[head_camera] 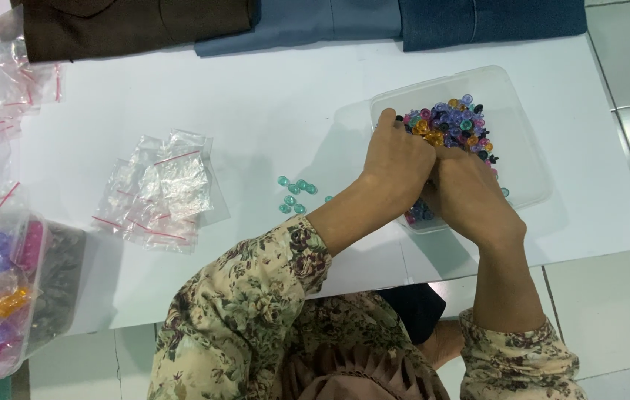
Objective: Sorting small plastic buttons and placing them into plastic bags
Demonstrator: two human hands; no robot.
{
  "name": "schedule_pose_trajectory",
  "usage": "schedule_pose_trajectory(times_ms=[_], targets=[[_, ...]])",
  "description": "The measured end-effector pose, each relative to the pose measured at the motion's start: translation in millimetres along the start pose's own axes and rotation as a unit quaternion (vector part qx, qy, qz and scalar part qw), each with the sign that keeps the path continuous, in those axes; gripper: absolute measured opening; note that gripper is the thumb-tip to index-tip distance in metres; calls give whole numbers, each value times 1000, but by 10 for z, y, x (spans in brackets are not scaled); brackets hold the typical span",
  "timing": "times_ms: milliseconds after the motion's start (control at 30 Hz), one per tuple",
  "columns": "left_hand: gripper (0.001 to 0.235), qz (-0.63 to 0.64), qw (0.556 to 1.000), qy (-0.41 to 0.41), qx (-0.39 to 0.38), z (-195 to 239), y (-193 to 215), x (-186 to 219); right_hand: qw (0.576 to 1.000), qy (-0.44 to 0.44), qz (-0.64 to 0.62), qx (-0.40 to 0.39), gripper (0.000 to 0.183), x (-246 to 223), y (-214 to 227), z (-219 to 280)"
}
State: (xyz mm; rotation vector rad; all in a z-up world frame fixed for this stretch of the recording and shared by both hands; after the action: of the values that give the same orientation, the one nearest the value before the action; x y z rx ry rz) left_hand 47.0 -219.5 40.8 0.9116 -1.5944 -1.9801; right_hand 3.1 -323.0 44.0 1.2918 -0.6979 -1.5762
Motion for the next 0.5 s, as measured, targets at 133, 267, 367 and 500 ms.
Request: schedule_pose_trajectory(times_ms=[133, 267, 367, 500], targets=[[13, 9, 1000, 10, 24, -8, -107, 4, 1000, 6, -19, 19, 14, -9, 61, 104], [14, 21, 995, 0, 97, -32, -195, -9, 998, -5, -38, 40, 16, -187, 222, 215], [13, 32, 989, 10, 144, 42, -127, -73, 996, -3, -72, 46, 19, -353, 358, 300], [6, 105, 964, 22, 243, 57, -232, -264, 987, 41, -118, 102, 21, -244, 284, 355]])
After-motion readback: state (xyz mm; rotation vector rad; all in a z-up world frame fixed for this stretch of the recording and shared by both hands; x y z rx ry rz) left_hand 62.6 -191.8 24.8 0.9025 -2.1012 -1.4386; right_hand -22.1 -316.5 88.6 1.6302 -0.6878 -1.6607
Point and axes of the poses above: each hand's wrist, its own z-axis away from the middle knuckle, its own y-axis out of the back of the hand, x = y × z, the point moved 2 cm from there along -z, towards the middle knuckle, and after that the axes turned 13 degrees about -z, right-handed, at the moved point
